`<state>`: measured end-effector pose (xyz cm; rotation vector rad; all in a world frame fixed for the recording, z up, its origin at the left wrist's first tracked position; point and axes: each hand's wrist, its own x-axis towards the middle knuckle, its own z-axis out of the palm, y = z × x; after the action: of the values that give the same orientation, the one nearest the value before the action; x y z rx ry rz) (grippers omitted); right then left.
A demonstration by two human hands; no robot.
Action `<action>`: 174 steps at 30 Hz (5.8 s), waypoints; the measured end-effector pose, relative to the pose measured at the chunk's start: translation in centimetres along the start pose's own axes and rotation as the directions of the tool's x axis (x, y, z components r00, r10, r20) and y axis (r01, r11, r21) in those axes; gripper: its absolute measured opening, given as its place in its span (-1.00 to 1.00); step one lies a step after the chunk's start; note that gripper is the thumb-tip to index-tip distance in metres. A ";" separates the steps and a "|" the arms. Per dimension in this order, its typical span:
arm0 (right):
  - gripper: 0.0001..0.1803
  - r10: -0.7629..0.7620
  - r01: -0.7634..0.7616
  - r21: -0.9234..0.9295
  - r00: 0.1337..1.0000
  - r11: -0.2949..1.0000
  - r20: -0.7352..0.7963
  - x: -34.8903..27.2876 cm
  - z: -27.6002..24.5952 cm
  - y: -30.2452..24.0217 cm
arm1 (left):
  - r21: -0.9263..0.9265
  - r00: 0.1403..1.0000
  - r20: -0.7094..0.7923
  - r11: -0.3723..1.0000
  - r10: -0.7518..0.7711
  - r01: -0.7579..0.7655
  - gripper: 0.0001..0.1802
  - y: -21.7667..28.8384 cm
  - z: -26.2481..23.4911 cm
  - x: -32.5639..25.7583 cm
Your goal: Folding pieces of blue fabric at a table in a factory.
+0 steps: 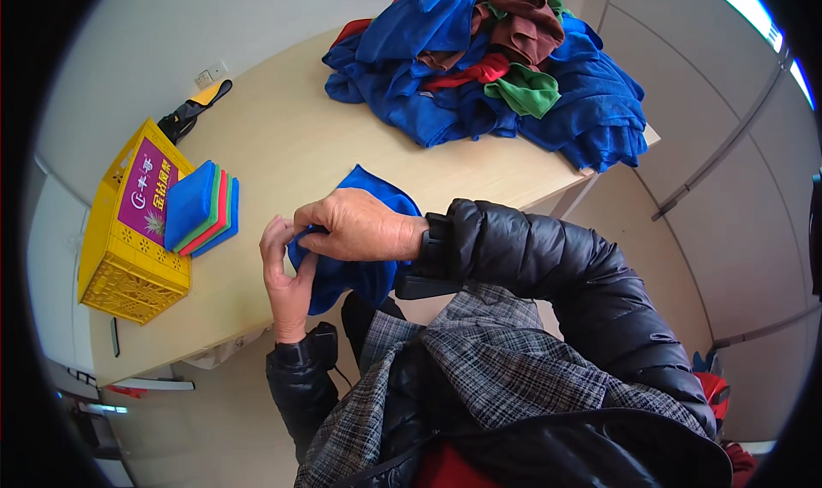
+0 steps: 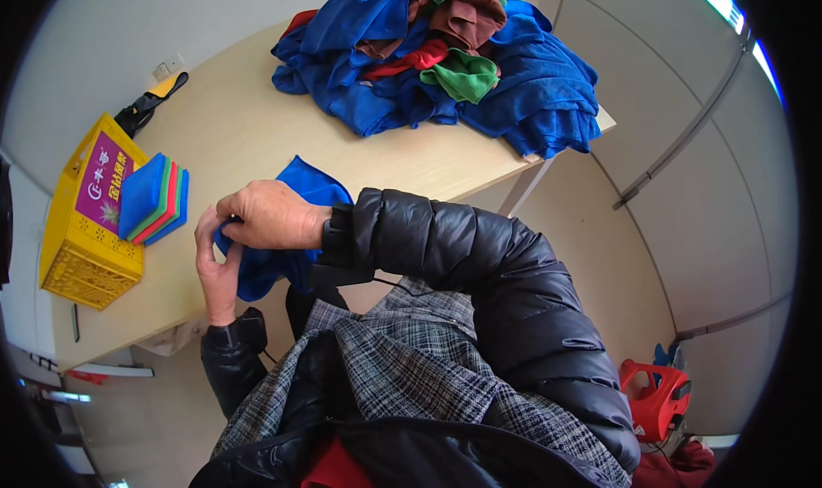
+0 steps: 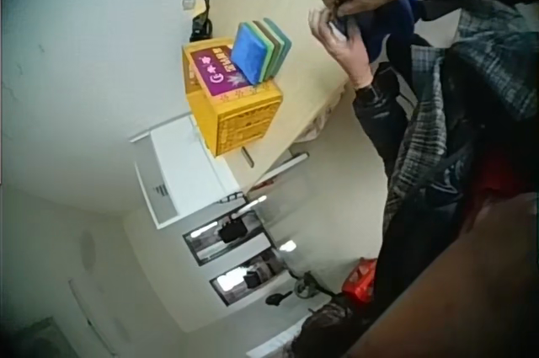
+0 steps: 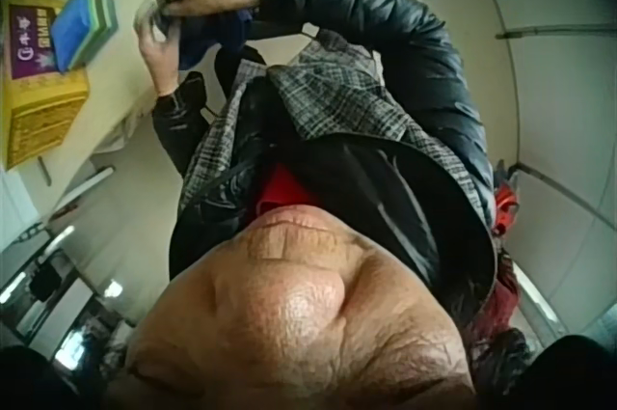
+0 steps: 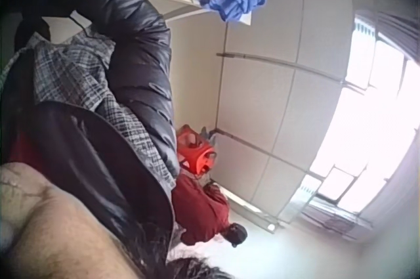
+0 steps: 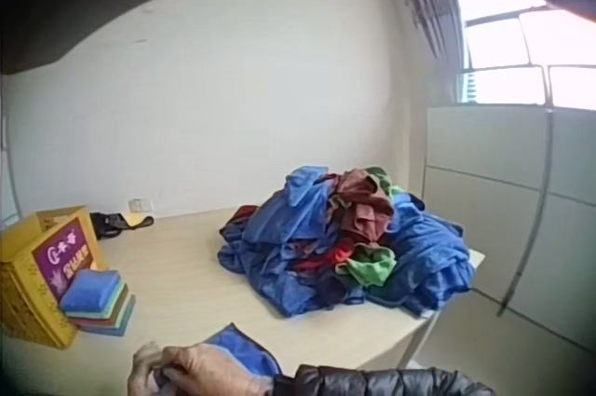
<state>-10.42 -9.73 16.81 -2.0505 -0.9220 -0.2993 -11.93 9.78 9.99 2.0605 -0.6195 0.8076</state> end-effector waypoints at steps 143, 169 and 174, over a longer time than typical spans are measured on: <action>-0.67 0.409 -0.427 -0.036 0.885 0.904 -0.223 -5.6 1.6 5.6 | -0.451 0.889 0.038 0.786 -0.456 0.422 -0.92 2.7 8.1 -0.8; -0.68 0.604 -0.601 0.399 0.785 0.692 0.137 -7.9 1.1 6.4 | -0.357 0.807 0.465 0.757 -0.364 0.547 -0.81 1.7 5.7 1.4; -0.74 0.509 -0.504 0.273 0.859 0.820 0.055 -9.1 0.4 6.9 | 0.083 0.920 0.102 0.925 -0.377 0.370 -0.77 -10.8 8.7 8.2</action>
<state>-12.00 -16.56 7.75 -1.9349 -0.3460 0.0986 3.53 7.34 6.42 2.2020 -0.2472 0.4902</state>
